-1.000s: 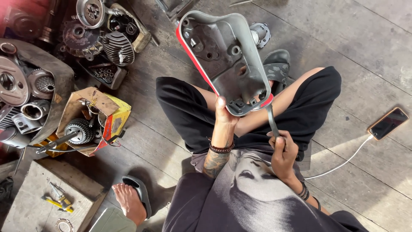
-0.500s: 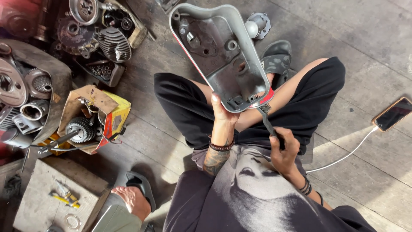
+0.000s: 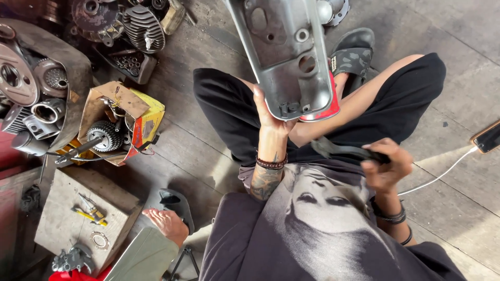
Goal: Cleaning a motorcycle engine casing by scrubbing it with a brush.
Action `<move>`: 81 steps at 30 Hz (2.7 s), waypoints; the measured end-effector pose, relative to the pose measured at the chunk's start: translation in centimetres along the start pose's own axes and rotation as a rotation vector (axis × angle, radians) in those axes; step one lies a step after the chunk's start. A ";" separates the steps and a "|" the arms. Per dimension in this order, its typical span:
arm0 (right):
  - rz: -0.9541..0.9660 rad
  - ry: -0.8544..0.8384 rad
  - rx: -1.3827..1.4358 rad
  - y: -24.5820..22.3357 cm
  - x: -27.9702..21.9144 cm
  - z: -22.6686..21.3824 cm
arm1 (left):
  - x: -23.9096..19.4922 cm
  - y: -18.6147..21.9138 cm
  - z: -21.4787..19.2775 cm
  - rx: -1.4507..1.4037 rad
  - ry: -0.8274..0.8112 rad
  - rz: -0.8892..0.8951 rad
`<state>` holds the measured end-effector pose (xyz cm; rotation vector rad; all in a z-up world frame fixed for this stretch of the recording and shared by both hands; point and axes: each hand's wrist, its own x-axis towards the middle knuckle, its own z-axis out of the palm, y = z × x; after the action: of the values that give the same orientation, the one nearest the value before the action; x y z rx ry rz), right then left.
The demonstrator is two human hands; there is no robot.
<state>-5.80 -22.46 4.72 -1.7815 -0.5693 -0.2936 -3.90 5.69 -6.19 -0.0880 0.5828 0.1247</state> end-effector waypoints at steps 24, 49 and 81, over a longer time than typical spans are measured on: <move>-0.187 -0.727 -0.622 -13.8 16.4 -1.9 | -3.5 -1.7 1.5 0.286 -0.435 -0.117; -0.217 -0.777 -0.665 -14.5 21.7 -2.5 | -2.4 -1.9 1.9 0.670 -0.429 0.018; -0.433 -0.346 -0.704 -10.5 16.7 1.3 | -4.4 1.5 0.3 0.377 -0.303 -0.013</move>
<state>2.86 -15.34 21.03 -2.3957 -1.2157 -0.5340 -7.62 6.80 -3.58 0.2894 0.2948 0.0127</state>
